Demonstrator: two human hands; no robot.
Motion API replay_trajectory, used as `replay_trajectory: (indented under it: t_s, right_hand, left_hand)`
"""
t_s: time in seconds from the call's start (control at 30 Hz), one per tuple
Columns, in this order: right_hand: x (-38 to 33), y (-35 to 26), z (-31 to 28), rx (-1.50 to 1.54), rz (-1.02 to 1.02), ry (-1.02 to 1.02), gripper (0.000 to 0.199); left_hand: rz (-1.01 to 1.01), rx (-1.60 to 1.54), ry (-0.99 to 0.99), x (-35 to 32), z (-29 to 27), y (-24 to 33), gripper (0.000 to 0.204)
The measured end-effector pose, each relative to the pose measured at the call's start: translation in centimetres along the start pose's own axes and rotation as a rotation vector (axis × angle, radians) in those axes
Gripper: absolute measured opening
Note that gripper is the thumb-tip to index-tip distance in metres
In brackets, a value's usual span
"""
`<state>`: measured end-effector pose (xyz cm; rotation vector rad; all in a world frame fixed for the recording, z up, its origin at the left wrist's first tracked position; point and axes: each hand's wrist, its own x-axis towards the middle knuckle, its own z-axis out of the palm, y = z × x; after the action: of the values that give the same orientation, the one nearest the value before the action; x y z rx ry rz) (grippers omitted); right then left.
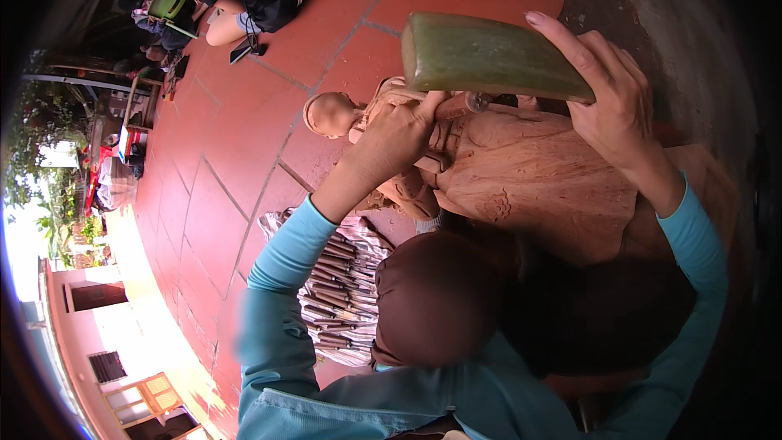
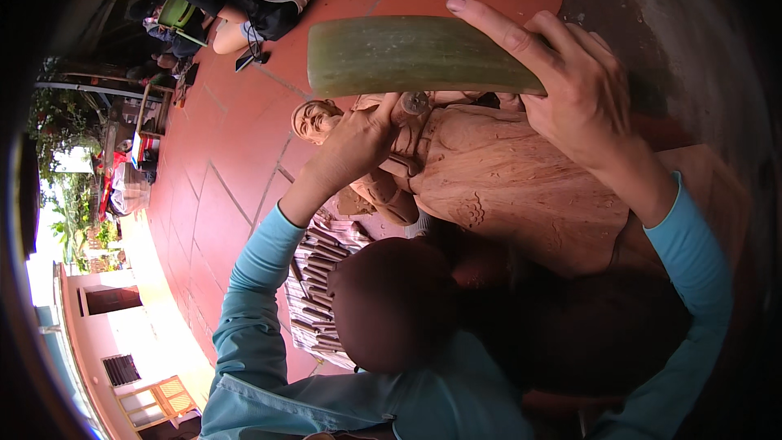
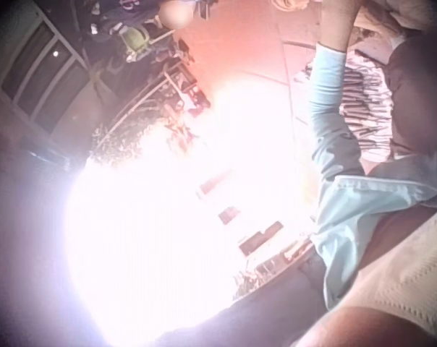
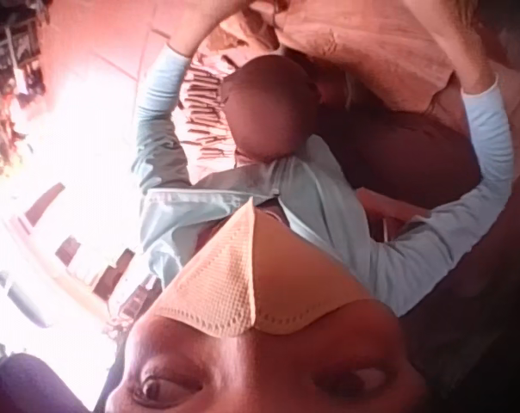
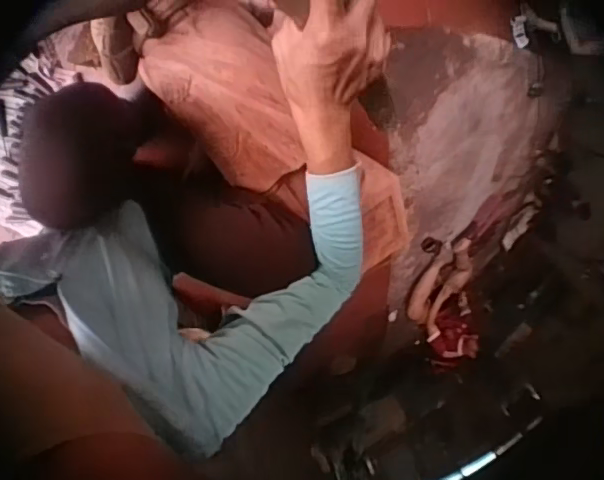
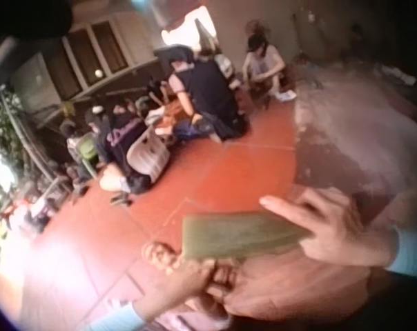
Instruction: The person is carving a wooden sculpture of a standing figure using a chisel and a mallet. They repeatedly strike the chisel with the mallet to shape the wood, focusing on the torso and legs of the figure. The person occasionally switches tools from a set laid out on a cloth nearby.
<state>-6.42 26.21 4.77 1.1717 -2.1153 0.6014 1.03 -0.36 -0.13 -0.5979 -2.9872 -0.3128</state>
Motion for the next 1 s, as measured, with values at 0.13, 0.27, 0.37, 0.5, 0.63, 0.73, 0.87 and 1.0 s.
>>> replay_trajectory:
  t_s: [0.13, 0.27, 0.37, 0.5, 0.63, 0.73, 0.87, 1.0]
  right_hand:
    - [-0.2, -0.4, 1.0, 0.186, 0.019, 0.146, 0.079]
    - [-0.7, -0.2, -0.1, 0.018, 0.053, -0.152, 0.076]
    - [-0.4, -0.9, 0.5, 0.193, 0.107, 0.101, 0.080]
    - [-1.0, -0.9, 0.5, -0.078, 0.047, -0.132, 0.087]
    - [-1.6, -0.7, 0.2, 0.026, 0.087, -0.105, 0.087]
    - [-1.4, -1.0, 0.4, 0.228, 0.086, 0.074, 0.083]
    - [-0.6, -1.5, 0.5, 0.317, 0.071, 0.234, 0.078]
    - [-1.2, -0.9, 0.5, 0.089, -0.020, 0.115, 0.081]
  left_hand:
    - [0.042, -0.042, 0.069, -0.8, 1.0, -1.3, 0.037]
    - [0.065, -0.024, 0.117, -1.1, 1.9, -1.6, 0.036]
    - [0.002, -0.027, 0.062, -0.6, 1.9, -1.3, 0.037]
    - [0.096, 0.039, 0.176, -1.5, 2.7, -1.7, 0.038]
    - [0.092, -0.051, 0.230, -1.7, 3.0, -1.8, 0.040]
    - [-0.001, -0.128, 0.185, -1.6, 2.0, -1.5, 0.039]
    - [0.012, -0.125, 0.097, -1.4, 1.5, -1.6, 0.037]
    - [0.184, -0.022, 0.142, -1.5, 2.4, -2.8, 0.037]
